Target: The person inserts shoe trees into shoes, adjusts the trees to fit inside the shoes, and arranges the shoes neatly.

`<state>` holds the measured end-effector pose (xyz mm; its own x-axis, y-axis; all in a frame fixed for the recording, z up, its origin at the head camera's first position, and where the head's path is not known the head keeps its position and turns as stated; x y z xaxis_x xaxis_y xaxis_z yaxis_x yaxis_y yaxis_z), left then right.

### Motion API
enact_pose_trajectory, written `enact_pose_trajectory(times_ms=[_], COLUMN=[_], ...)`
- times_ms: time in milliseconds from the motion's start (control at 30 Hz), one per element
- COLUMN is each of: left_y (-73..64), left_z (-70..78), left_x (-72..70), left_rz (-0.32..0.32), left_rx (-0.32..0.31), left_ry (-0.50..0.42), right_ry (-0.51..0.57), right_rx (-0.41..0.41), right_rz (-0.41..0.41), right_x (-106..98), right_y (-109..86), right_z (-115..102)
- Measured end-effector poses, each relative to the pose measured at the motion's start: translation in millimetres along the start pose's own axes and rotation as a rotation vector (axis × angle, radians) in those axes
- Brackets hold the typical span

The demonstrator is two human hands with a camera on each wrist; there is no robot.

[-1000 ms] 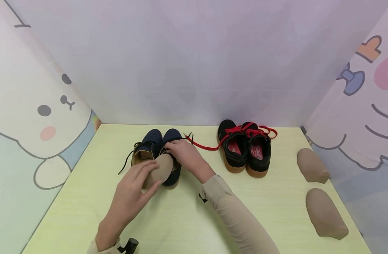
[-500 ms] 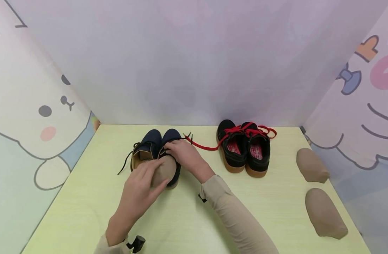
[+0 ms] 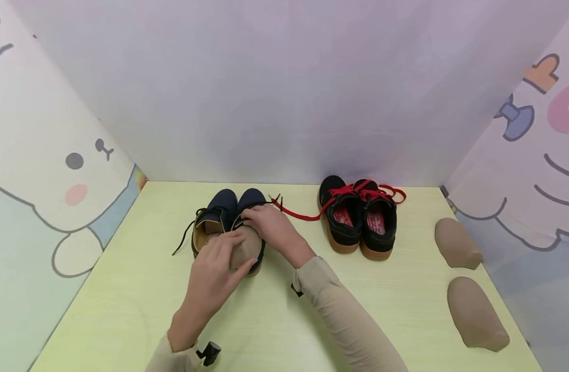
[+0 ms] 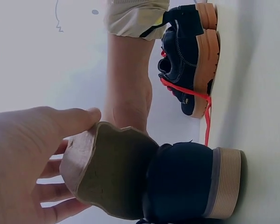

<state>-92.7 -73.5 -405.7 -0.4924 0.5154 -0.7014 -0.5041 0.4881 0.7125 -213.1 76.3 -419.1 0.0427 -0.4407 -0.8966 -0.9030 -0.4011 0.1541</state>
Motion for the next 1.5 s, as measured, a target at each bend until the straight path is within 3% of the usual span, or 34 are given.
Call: enact_pose_trajectory(times_ms=[300,700,1500], left_y=[2.2,3.4,4.1], left_z=[1.4,-0.4,-11.3], left_x=[3.9,9.9,22.8], left_rz=[-0.036,-0.018,-0.012], left_rx=[-0.018,-0.025,-0.047], left_ry=[0.03,0.052,-0.007], right_ry=[-0.012,-0.014,0.024], right_rx=[0.0,0.007,-0.028], right_rz=[0.005,-0.011,-0.035], right_x=[2,2,-4], right_y=[-0.5,-0.2,0.4], right_z=[1,1,4])
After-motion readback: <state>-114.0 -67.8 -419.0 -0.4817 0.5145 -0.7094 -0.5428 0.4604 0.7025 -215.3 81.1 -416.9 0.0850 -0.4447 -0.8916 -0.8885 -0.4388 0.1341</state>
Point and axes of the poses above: each hand's wrist, its own y-axis towards the middle knuckle, its own x-axis out of the palm, z = x × y, the point moved 2 cm from there along y, towards the middle knuckle, and after that the axes turned 15 degrees about x, right-handed, at the moved point
